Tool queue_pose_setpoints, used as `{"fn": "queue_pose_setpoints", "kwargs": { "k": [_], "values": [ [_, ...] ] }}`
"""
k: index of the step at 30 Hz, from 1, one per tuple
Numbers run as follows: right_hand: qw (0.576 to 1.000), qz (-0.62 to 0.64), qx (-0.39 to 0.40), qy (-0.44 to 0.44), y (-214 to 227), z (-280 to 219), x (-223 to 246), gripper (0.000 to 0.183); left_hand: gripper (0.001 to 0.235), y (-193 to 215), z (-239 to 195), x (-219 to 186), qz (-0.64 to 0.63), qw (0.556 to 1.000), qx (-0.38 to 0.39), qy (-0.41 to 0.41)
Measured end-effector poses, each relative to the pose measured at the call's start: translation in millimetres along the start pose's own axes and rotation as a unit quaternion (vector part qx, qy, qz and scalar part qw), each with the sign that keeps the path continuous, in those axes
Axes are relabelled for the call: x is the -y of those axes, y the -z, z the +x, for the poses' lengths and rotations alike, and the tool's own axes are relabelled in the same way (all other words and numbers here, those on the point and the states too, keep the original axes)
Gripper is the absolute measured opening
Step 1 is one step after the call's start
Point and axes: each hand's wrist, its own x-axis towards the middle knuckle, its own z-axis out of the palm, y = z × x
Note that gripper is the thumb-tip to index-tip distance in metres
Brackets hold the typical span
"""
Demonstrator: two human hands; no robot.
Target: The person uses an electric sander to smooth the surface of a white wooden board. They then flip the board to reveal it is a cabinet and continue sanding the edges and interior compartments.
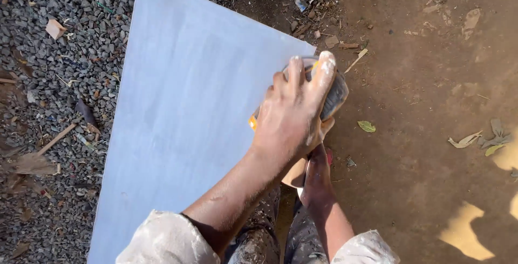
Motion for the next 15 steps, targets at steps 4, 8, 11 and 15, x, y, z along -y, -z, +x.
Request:
{"fn": "queue_pose_setpoints", "kwargs": {
  "k": [4,8,11,15],
  "values": [
    [0.869,-0.444,-0.018,-0.218,11.8,-89.5,-72.9,0.058,0.085,-4.1,-98.6,0.2,0.055,0.996,0.033,0.055],
    [0.933,0.219,-0.097,-0.267,-33.7,-113.7,-85.3,0.043,0.091,-3.0,-188.5,26.7,-0.068,0.946,0.140,0.283],
    [0.911,0.156,-0.071,-0.375,-17.3,-72.7,-52.8,0.074,0.092,-17.7,-253.6,52.5,-0.029,0.928,0.153,0.338],
    [0.940,-0.033,-0.139,-0.309,20.3,27.7,-14.6,0.077,0.091,-29.7,-291.2,76.9,0.029,0.937,0.065,0.342]
  ]
}}
